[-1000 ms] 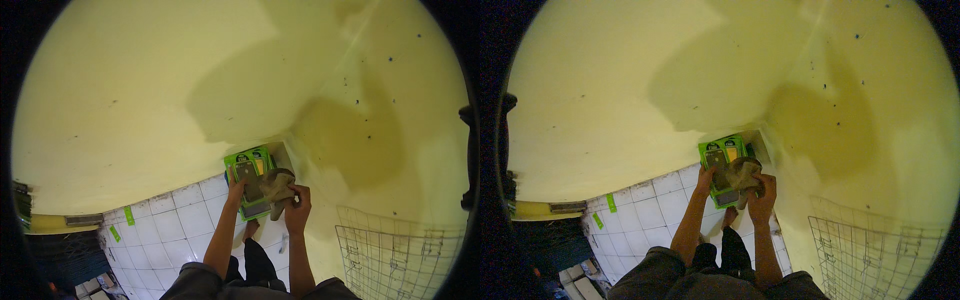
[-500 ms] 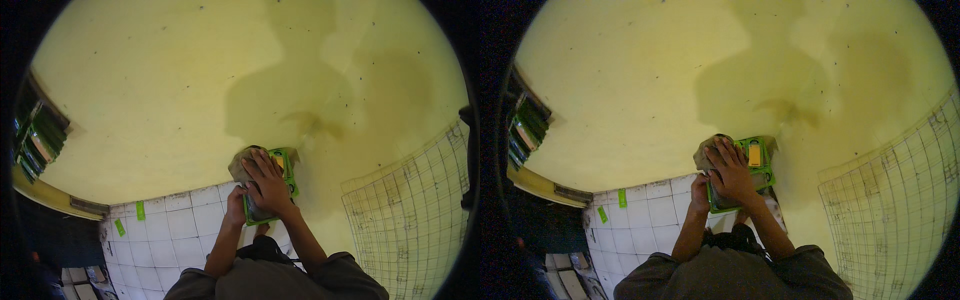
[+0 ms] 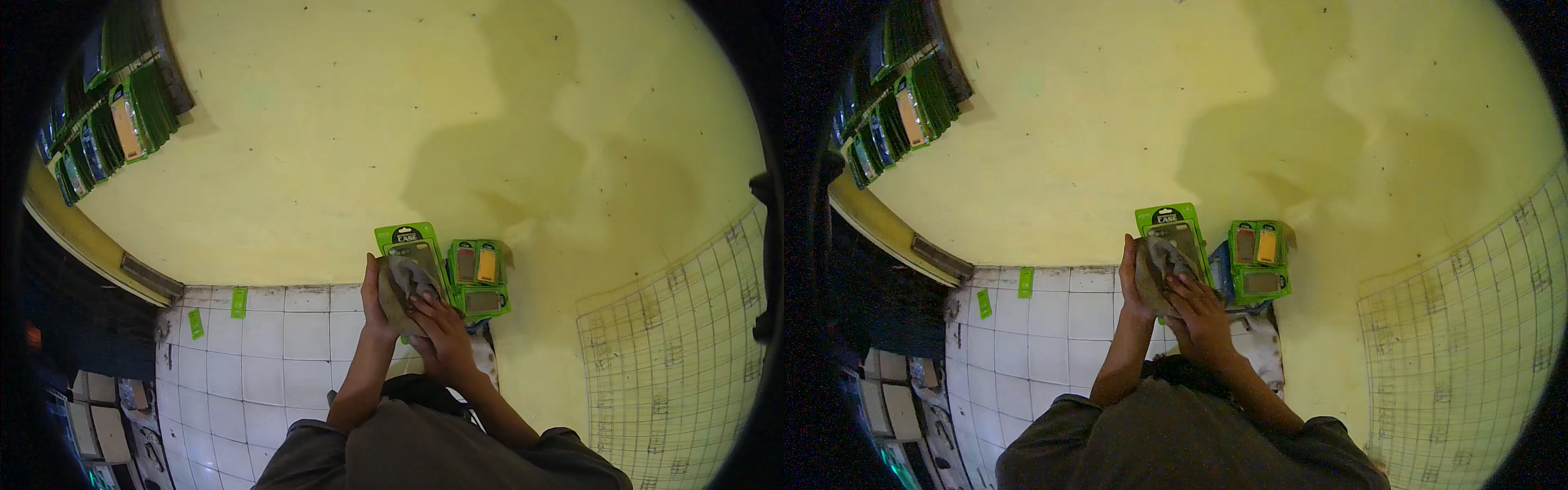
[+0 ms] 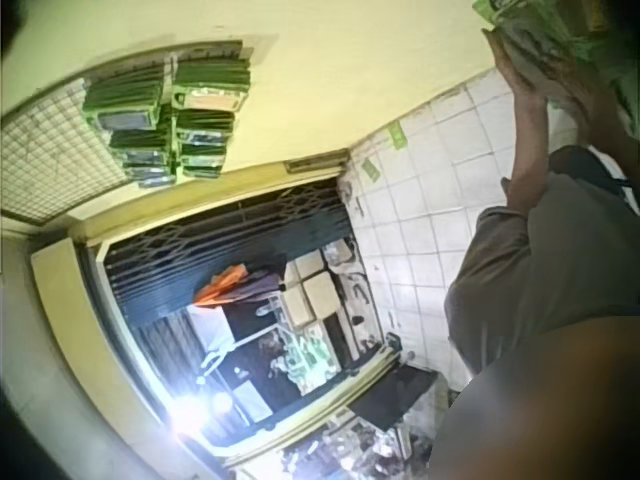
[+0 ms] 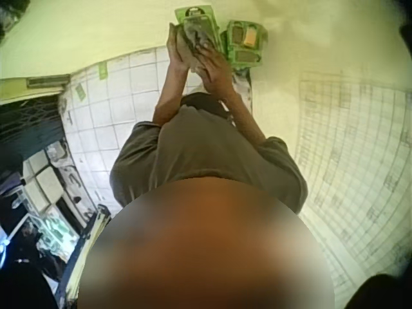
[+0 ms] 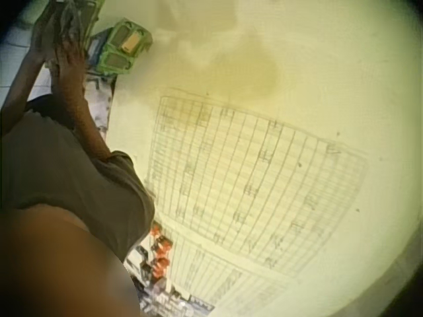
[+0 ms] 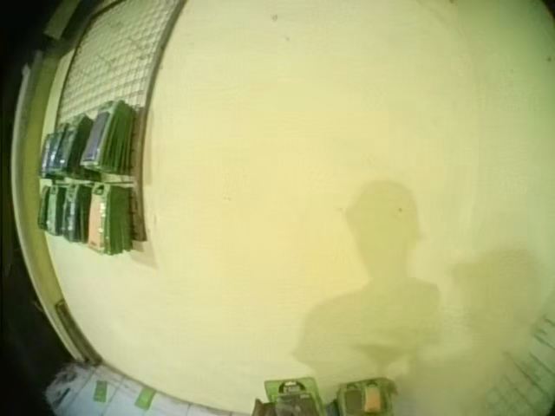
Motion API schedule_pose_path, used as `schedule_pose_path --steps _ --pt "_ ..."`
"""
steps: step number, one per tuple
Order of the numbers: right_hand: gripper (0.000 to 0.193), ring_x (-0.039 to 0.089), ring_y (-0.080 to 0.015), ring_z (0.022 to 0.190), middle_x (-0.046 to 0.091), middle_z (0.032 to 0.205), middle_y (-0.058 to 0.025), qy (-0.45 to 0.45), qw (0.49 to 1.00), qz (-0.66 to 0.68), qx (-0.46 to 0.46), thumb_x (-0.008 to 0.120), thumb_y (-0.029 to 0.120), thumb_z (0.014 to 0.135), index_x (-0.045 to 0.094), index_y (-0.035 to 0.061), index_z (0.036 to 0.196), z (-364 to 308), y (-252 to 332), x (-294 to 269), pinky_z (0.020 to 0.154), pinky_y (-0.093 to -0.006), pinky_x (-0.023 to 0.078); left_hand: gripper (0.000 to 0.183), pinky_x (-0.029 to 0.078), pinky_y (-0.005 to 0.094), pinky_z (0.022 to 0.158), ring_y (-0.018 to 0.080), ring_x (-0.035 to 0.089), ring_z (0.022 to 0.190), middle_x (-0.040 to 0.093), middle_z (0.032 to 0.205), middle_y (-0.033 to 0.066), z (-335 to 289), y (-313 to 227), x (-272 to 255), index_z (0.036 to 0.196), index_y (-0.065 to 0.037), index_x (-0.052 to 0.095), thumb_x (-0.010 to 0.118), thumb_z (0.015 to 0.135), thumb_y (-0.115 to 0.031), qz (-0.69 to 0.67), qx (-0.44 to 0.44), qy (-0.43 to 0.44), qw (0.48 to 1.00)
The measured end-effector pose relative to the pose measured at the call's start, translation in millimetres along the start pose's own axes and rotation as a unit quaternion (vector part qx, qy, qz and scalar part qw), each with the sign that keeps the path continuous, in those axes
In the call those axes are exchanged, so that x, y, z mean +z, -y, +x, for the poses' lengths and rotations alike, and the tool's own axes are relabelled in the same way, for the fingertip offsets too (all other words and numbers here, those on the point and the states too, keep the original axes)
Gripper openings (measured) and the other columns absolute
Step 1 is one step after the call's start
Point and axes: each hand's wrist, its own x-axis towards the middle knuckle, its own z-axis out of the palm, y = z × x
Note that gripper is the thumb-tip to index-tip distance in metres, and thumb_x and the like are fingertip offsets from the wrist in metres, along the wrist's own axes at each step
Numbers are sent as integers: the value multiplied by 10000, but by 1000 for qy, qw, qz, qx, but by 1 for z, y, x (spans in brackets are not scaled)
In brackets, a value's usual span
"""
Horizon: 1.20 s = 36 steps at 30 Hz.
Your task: The person picks up packaged phone cases and power banks from a small stool, wipes each package with a cloth, and hangs them on wall-mounted grid racks. The person handles items one at a time, wiping the front and back before placing them on hooks.
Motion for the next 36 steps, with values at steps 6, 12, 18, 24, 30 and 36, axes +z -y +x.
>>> schedule_pose_path --steps 6,12,18,24,30,36 --pt "746 363 -480 1523 409 1606 -288 -118 993 15 2 834 189 866 464 -33 1476 2 20 27 1227 -558 335 990 567 499 1000 398 654 1164 603 1389 252 -18 -15 14 1522 -1 463 446 971 -823 -78 -103 124 984" --pt "483 604 -330 1318 606 1436 -195 -331 806 426 243 656 207 1050 495 -10 1451 7 20 9 1115 -486 480 678 374 480 1201 327 437 1451 466 1563 153 -17 9 38 1627 -174 356 502 1086 -555 192 51 -62 978" --pt "427 649 -262 1214 655 1333 -115 -167 562 743 322 619 285 1081 524 74 1440 -4 -11 -5 1033 -482 538 466 531 469 1055 279 645 1227 654 1344 120 -12 7 23 1459 -71 515 623 1044 -253 172 111 -54 977" --pt "409 671 -250 1169 656 1339 -110 -284 694 563 349 674 195 1046 556 41 1407 -17 -27 -22 1012 -430 545 428 581 470 1000 316 693 1137 690 1259 141 -12 -17 -3 1365 -12 567 605 955 -131 157 87 -93 979" --pt "495 584 -387 1301 551 1466 -239 -229 951 167 126 744 251 990 592 -11 1381 29 2 -57 1094 -447 475 487 537 490 1083 331 664 1227 646 1387 169 -26 -7 14 1475 -29 516 527 1068 -297 163 -11 -45 986" --pt "772 362 -415 1526 362 1649 -266 -164 982 -71 -54 728 380 942 434 129 1611 62 45 -40 1260 -603 220 633 489 449 1144 280 564 1377 527 1536 143 -54 14 39 1619 -91 358 357 1144 -510 167 0 59 984"
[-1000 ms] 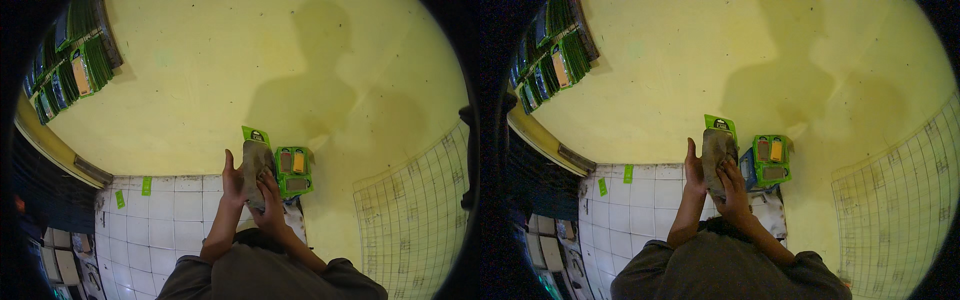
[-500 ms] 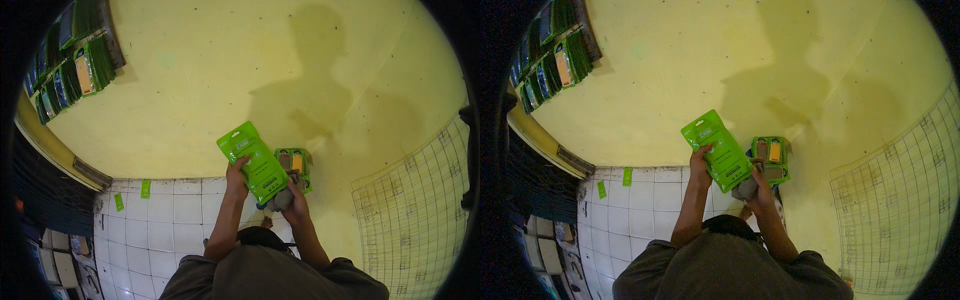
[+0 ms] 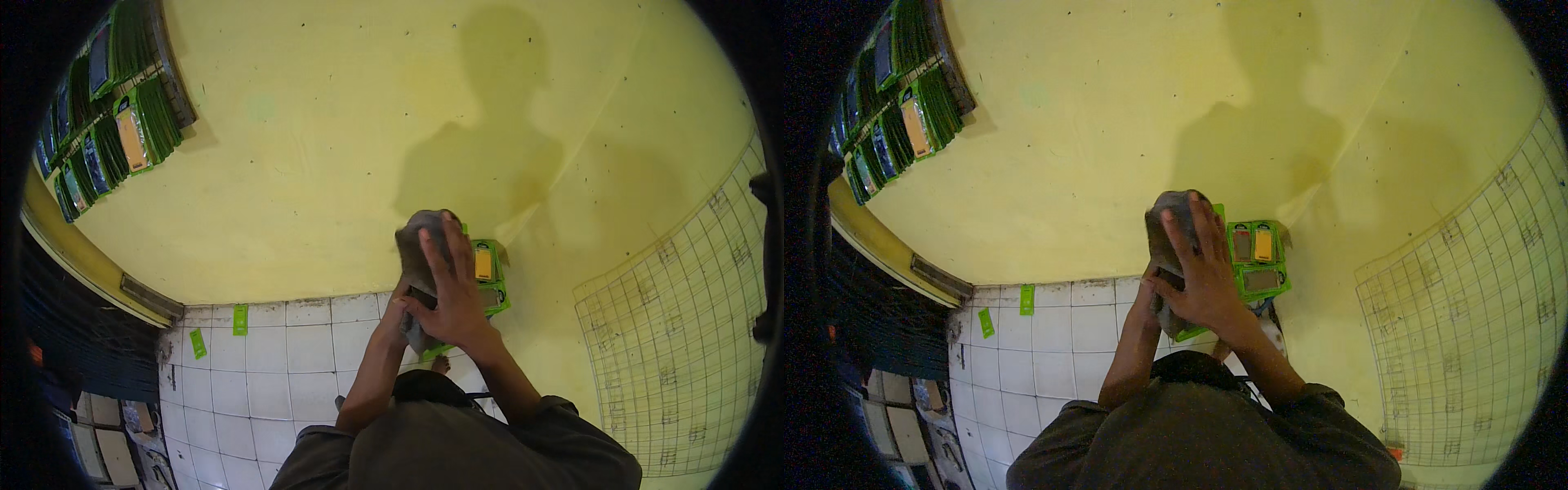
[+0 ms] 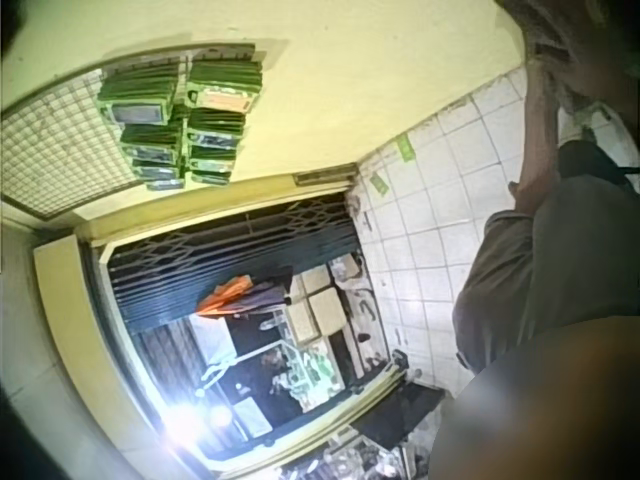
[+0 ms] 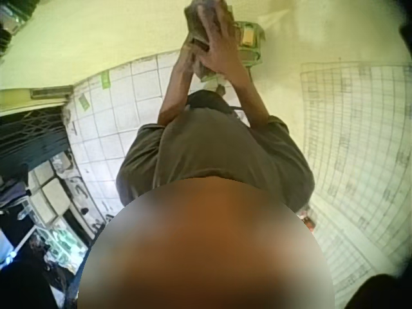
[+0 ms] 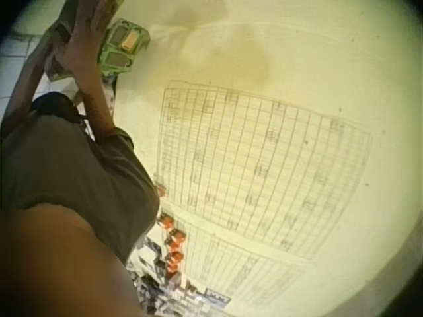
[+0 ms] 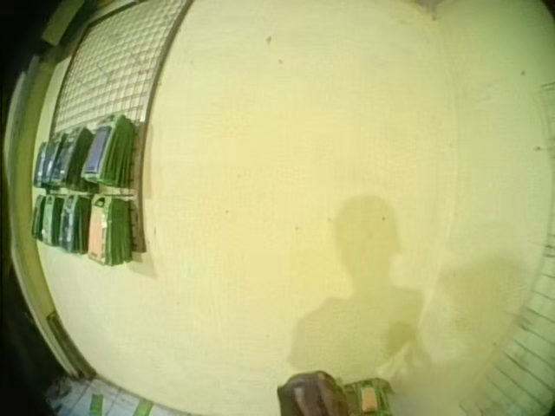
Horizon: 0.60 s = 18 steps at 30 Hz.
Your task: The person picks up packaged phone cases and power banks from a small stool, wipes each package with a cloth, and hangs them on wall-mounted grid racks. The person handles items one at a time, wiping the front and back before placing them on hooks.
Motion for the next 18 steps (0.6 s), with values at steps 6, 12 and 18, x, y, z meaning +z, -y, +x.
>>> schedule_pose_path --steps 6,12,18 --pt "593 435 -343 1495 453 1633 -158 74 994 -76 -20 526 312 1039 465 129 1600 0 -7 16 1287 -532 207 659 439 453 1191 282 509 1436 472 1592 140 -10 -7 3 1652 -116 303 352 1142 -530 39 -49 -37 997" --pt "425 557 -334 1388 621 1463 -177 -5 994 -109 18 540 211 1040 616 38 1420 3 -32 25 1210 -523 363 697 439 451 1182 276 509 1432 479 1590 134 -3 -5 7 1638 -100 331 362 1130 -575 17 -94 -12 995" --pt "246 710 -409 992 748 1104 -189 -84 986 -55 132 541 173 1063 696 11 1165 11 -64 16 892 -473 550 546 517 444 1101 266 619 1286 603 1449 124 1 6 6 1553 -74 434 469 1139 -427 74 -84 -13 994"
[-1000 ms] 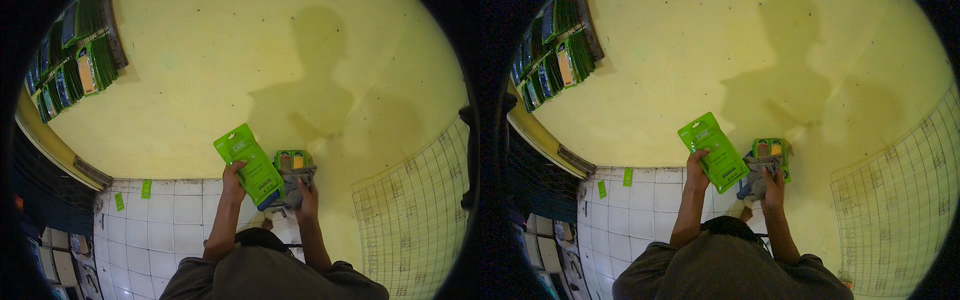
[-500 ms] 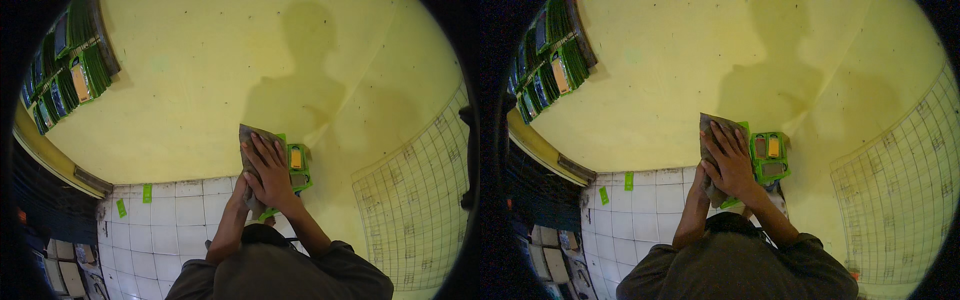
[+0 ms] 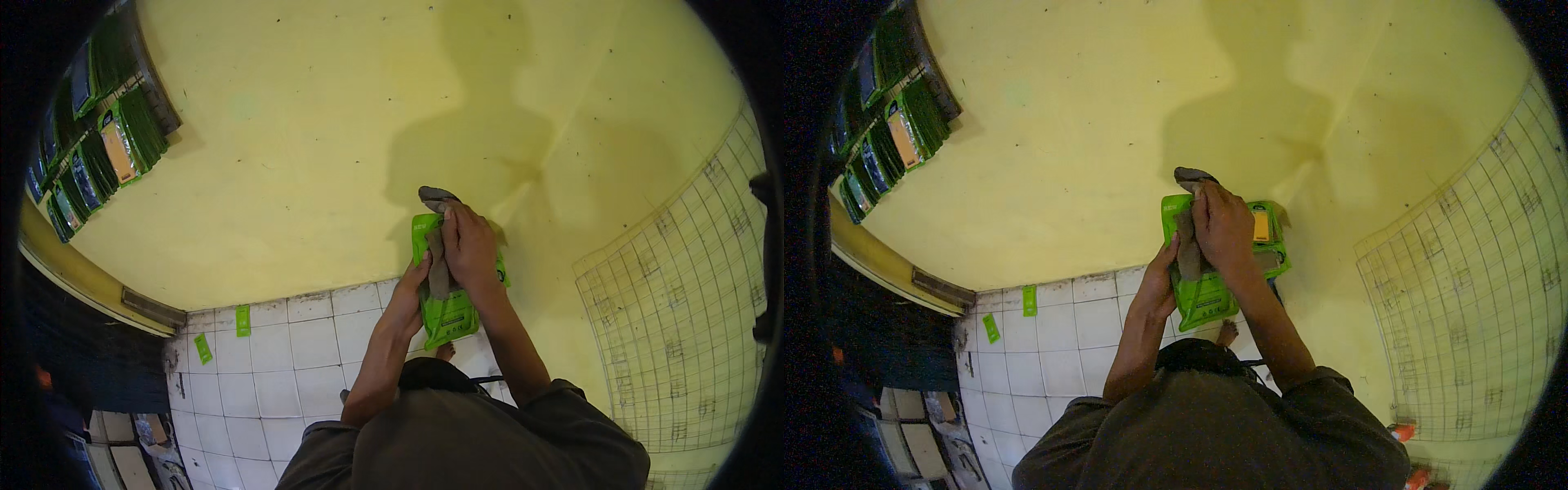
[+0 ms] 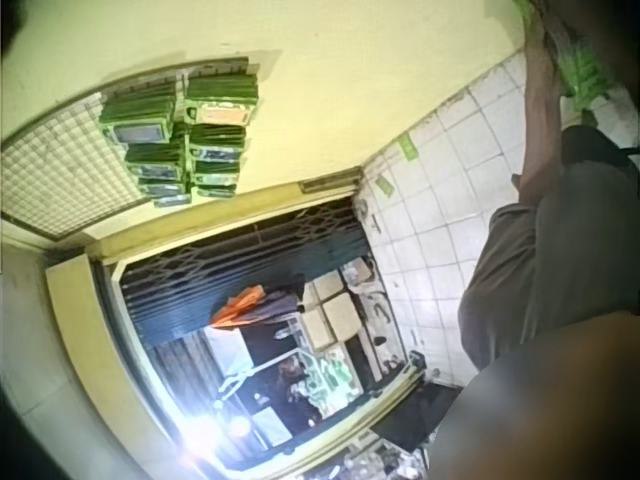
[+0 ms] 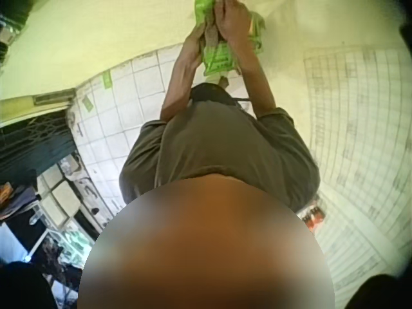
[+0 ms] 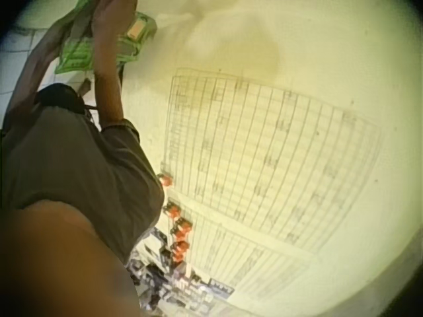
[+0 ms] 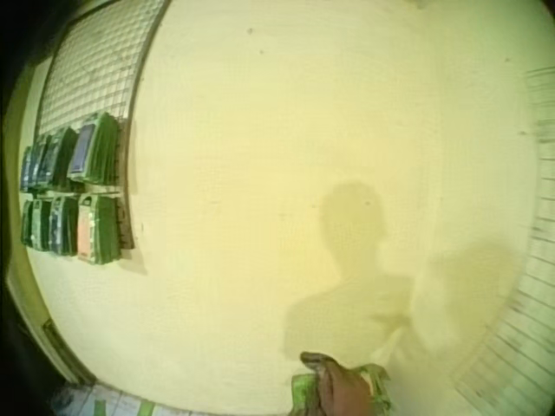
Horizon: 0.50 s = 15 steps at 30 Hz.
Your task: The person picks up packaged phone cases and power banks from a small stool, wipes each package with a cloth, and hangs them on wall-mounted grid racks. The person handles items one at a time, wiping the front and back before placing them on hooks.
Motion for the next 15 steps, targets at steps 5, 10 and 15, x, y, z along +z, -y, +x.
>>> schedule_pose_path --steps 5,10,15 --pt "233 611 -294 670 668 849 -165 2 987 62 151 507 174 1096 647 8 1009 26 -26 -30 666 -385 515 546 544 437 1059 271 640 1257 628 1410 130 -1 2 0 1538 -66 452 475 1135 -433 2 -22 -38 999" --pt "248 601 -272 747 708 983 -122 -63 971 202 115 531 211 1089 668 34 1195 10 -8 -71 740 -382 511 561 544 434 1052 263 634 1260 624 1408 130 8 -2 -2 1538 -71 455 481 1129 -454 -30 -18 -35 999" --pt "599 393 -339 1533 455 1630 -182 178 979 -22 -102 622 271 989 519 101 1555 -14 14 -43 1285 -514 249 540 525 412 1077 240 610 1297 590 1461 130 16 8 3 1545 -81 452 454 1139 -436 -63 -21 -18 998"
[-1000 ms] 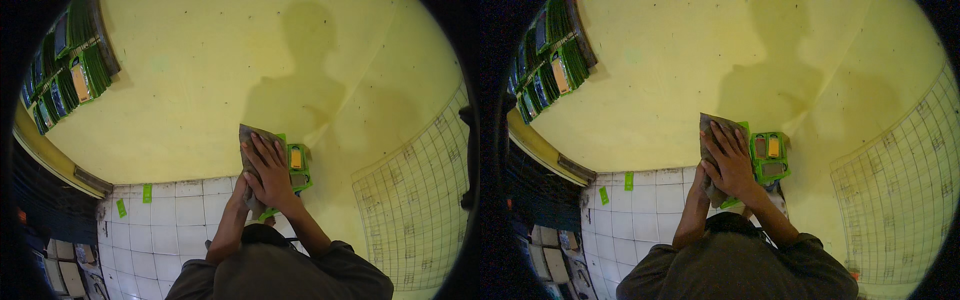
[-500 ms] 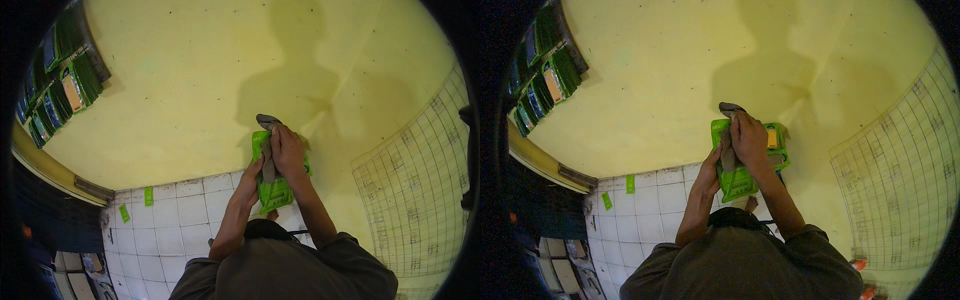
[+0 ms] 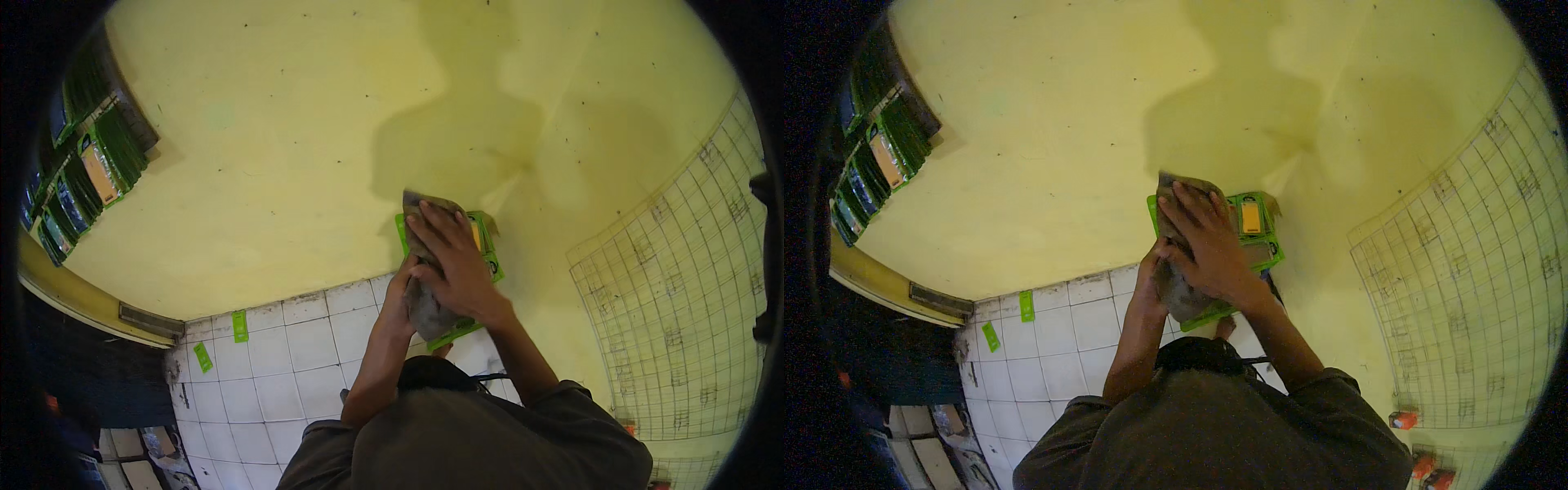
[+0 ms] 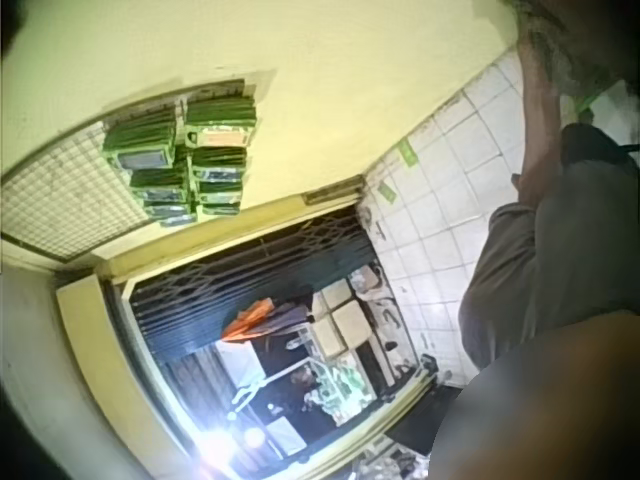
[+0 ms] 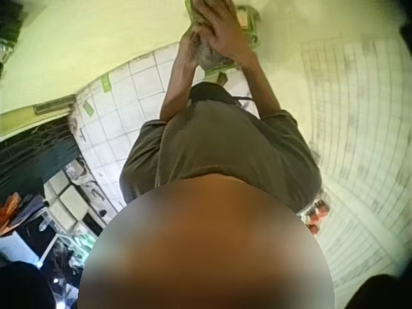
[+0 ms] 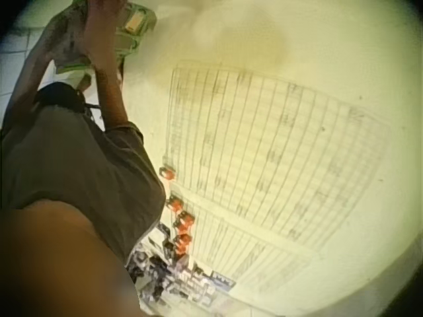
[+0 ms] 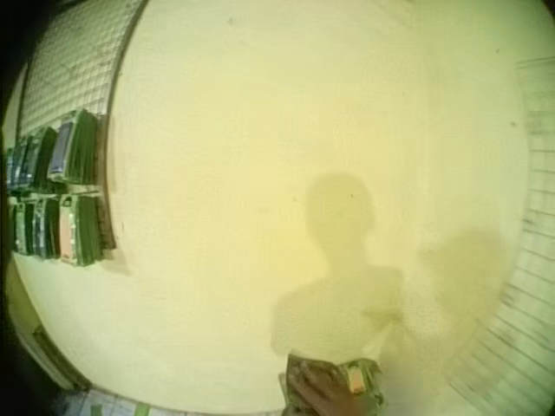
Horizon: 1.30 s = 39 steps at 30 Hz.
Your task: The person picks up packaged phone cases and power banks from a small stool, wipes each package with a cloth, and hangs them on wall-mounted grid racks. The person handles items one at a time, wiping the front and back before placing them on hooks.
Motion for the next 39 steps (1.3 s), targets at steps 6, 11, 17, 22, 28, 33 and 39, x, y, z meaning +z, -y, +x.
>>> schedule_pose_path --steps 6,11,17,22,28,33,39 --pt "576 478 -325 1480 524 1594 -132 7 999 23 38 622 263 987 541 105 1536 -39 -12 23 1269 -506 286 451 565 403 1008 250 668 1176 661 1335 123 22 10 -5 1462 -71 544 387 1160 -367 -38 18 -39 998" --pt "531 502 -274 1469 567 1562 -104 36 998 41 12 662 240 968 593 102 1476 -70 -12 26 1254 -492 310 490 581 427 978 278 692 1130 690 1296 144 40 -1 -17 1426 -66 568 408 1146 -435 -52 -8 11 999" --pt "537 499 -276 1473 585 1541 -109 28 997 68 15 714 208 927 612 99 1443 -96 17 9 1245 -497 318 511 550 464 1025 309 669 1191 663 1360 162 43 -4 -3 1441 -55 549 434 1140 -451 -64 -14 -35 997" --pt "560 527 -298 1444 597 1520 -138 7 1000 15 -12 747 145 887 615 78 1428 -98 6 8 1222 -511 352 500 542 499 1043 339 663 1209 658 1381 171 43 -3 4 1462 -60 539 426 1141 -425 -100 -17 -28 994" --pt "464 692 -319 1220 714 1329 -153 -140 989 33 -38 732 24 868 680 51 1328 -93 -3 24 1066 -488 507 509 486 508 1117 350 636 1244 642 1395 176 40 -7 6 1471 -59 529 424 1140 -431 -111 -15 12 994" --pt "315 721 -271 1097 752 1148 -155 -279 931 148 183 762 -13 890 694 1 1197 -83 3 14 960 -366 546 580 411 561 1165 303 456 1439 481 1571 123 32 0 9 1596 -170 363 480 1118 -476 -37 35 -29 998" --pt "274 689 -170 972 708 1109 -58 -389 680 485 389 739 118 1003 641 17 1239 -59 -29 9 865 -353 571 542 448 535 1104 260 513 1371 529 1470 116 52 35 6 1527 -157 367 636 1082 -310 69 125 -63 988"
